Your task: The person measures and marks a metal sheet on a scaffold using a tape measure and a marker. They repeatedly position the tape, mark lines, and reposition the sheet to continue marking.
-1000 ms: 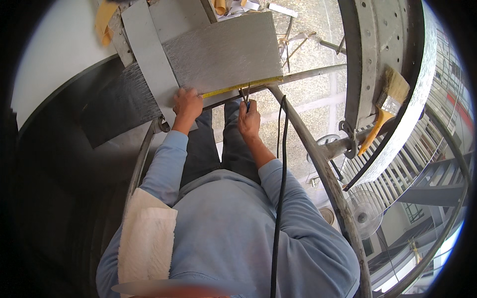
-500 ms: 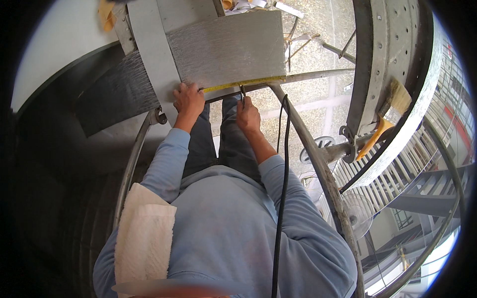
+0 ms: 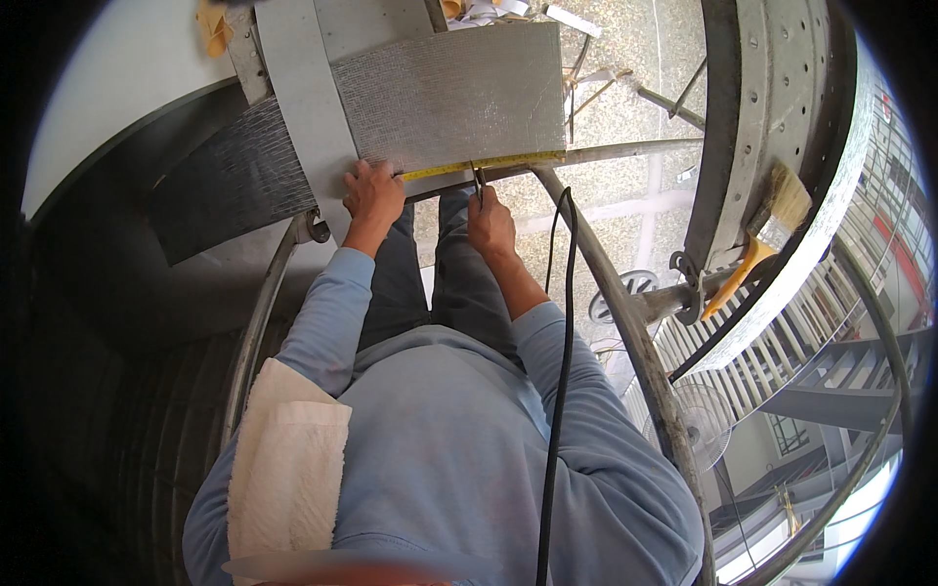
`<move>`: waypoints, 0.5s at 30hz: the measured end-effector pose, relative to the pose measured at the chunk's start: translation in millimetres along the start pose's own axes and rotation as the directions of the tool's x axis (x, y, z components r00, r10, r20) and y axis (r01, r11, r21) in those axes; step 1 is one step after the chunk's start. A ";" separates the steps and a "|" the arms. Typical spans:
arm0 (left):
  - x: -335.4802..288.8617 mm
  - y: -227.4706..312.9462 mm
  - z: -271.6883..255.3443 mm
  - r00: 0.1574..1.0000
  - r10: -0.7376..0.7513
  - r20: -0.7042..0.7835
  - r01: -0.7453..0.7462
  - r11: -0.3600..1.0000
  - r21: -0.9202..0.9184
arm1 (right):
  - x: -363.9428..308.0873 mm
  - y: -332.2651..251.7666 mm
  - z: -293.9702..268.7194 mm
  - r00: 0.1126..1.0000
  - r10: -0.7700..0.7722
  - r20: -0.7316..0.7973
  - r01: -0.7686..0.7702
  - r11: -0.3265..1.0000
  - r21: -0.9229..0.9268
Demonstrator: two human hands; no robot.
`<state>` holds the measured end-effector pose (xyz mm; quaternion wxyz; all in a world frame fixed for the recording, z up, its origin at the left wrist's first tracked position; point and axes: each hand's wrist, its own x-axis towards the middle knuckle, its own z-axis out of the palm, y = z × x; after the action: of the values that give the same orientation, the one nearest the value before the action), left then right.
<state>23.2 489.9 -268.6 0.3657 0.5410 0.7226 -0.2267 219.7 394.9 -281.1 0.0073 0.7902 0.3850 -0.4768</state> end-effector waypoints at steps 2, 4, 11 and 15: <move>0.7 0.2 0.2 1.000 -0.005 0.007 0.005 1.000 0.000 | -0.6 -2.0 -1.3 1.000 -0.001 -0.009 0.001 1.000 0.006; 0.5 0.7 0.3 1.000 -0.002 -0.001 0.002 1.000 0.008 | -1.3 -4.7 -3.3 0.999 -0.017 -0.038 0.018 1.000 0.021; -6.1 -4.0 7.2 0.997 0.065 -0.039 -0.065 0.998 0.022 | 4.8 -11.8 -15.2 0.999 -0.002 0.054 0.006 0.997 -0.078; -24.8 -15.2 25.2 0.988 0.139 0.066 -0.142 0.989 0.040 | 8.7 -14.7 -15.3 0.997 0.024 0.073 -0.017 0.995 -0.099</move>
<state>19.5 451.7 -266.3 0.3912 0.5913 0.6655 -0.2336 224.2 416.2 -274.1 0.0654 0.7746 0.3992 -0.4861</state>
